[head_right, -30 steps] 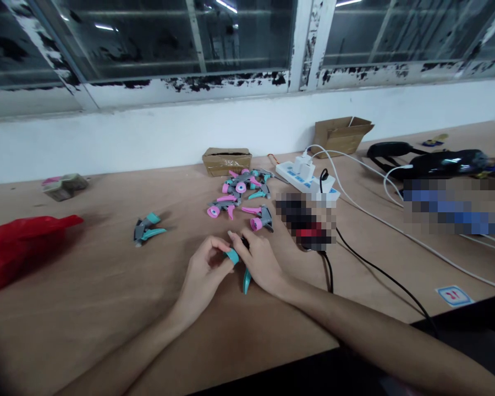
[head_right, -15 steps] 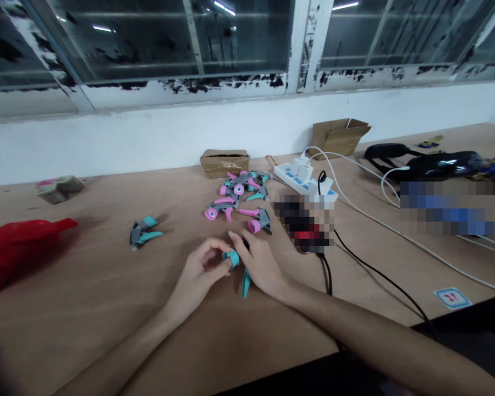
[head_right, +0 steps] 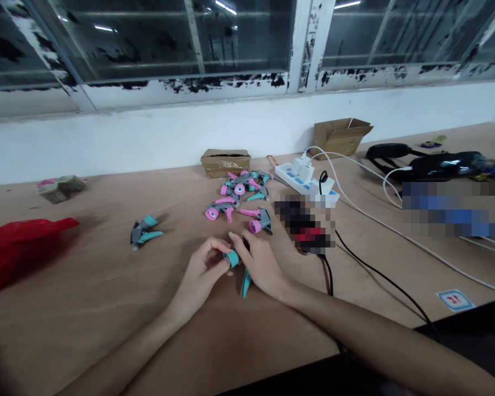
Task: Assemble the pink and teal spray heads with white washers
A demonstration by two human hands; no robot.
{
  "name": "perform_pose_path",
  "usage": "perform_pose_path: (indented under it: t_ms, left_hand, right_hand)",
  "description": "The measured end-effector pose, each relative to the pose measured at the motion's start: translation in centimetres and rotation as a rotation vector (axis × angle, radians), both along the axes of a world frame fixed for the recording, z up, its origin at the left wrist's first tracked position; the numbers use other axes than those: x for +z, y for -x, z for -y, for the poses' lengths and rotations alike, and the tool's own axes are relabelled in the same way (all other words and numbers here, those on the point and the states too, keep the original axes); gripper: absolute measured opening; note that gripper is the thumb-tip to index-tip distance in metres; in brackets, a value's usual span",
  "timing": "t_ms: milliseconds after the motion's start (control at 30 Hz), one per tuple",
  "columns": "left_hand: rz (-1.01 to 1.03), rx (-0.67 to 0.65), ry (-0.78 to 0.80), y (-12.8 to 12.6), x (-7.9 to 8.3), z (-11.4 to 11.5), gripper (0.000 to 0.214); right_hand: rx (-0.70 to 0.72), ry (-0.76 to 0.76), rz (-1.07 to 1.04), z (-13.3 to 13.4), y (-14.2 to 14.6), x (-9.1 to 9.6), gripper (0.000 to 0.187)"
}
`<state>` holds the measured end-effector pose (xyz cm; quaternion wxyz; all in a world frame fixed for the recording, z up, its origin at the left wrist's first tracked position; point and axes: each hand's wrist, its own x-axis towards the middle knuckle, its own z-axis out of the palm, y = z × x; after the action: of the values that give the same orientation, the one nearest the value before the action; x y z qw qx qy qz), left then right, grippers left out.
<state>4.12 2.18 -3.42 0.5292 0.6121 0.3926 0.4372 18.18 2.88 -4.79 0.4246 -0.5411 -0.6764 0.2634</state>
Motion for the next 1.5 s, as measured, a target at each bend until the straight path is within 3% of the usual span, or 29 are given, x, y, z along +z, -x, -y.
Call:
perform_pose_path:
  t_ms: [400, 833, 1267, 1500]
  left_hand:
    - [-0.115, -0.003, -0.001, 0.1, 1.2, 0.8, 0.011]
    - [-0.139, -0.027, -0.044, -0.2, 1.0, 1.2, 0.008]
    - [-0.277, -0.093, -0.244, 0.5, 1.7, 1.0, 0.017]
    - [-0.236, -0.092, -0.177, 0.2, 1.7, 1.2, 0.015]
  right_hand:
    - [0.034, 0.066, -0.144, 0.1, -0.1, -0.4, 0.037]
    - [0.021, 0.053, -0.085, 0.7, 0.1, -0.2, 0.034]
    - [0.079, 0.095, -0.171, 1.0, 0.1, -0.5, 0.032]
    - [0.099, 0.099, -0.195, 1.2, 0.0, -0.2, 0.034]
